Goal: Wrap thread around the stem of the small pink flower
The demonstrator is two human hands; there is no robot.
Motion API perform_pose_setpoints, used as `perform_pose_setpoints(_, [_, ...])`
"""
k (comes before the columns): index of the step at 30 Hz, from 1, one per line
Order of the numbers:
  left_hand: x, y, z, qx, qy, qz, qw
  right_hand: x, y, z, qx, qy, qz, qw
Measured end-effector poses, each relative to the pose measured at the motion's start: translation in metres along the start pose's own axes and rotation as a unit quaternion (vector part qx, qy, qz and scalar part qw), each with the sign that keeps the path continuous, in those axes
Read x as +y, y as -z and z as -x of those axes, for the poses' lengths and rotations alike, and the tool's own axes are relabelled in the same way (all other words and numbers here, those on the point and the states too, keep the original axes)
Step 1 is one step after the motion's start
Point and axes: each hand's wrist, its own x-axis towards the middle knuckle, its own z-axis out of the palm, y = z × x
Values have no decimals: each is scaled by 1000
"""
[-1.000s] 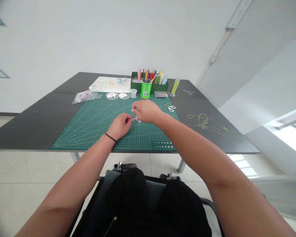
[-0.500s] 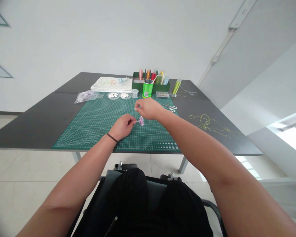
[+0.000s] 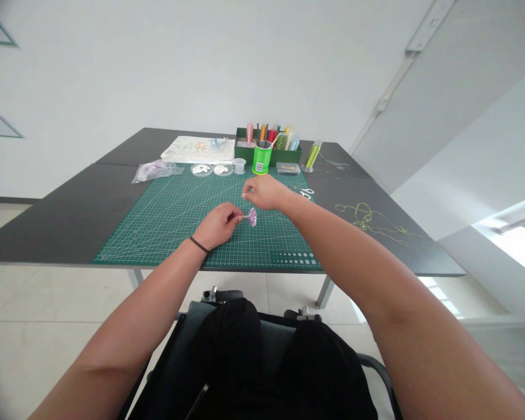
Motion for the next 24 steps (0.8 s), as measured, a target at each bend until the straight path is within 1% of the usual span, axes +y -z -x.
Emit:
perform_pose_setpoints(4, [-1,2,0,-2,-15,0,1000,1,-3,-2,-18,-22,-26,999])
perform_pose_setpoints(8, [-1,4,0,2,-24,3,1000,5,-7,-3,-39,-30,-63,997])
perform_pose_setpoints(16, [0,8,2,29,-34,27,999,11,-25,4,-78,-52,-164,982])
perform_pose_setpoints(22, [3,11,0,61,-14,39,997,13,-41,13,-56,-46,-257,964])
perform_pose_setpoints(24, [4,13,0,70,-2,34,997,12,-48,18,-37,-47,-284,957])
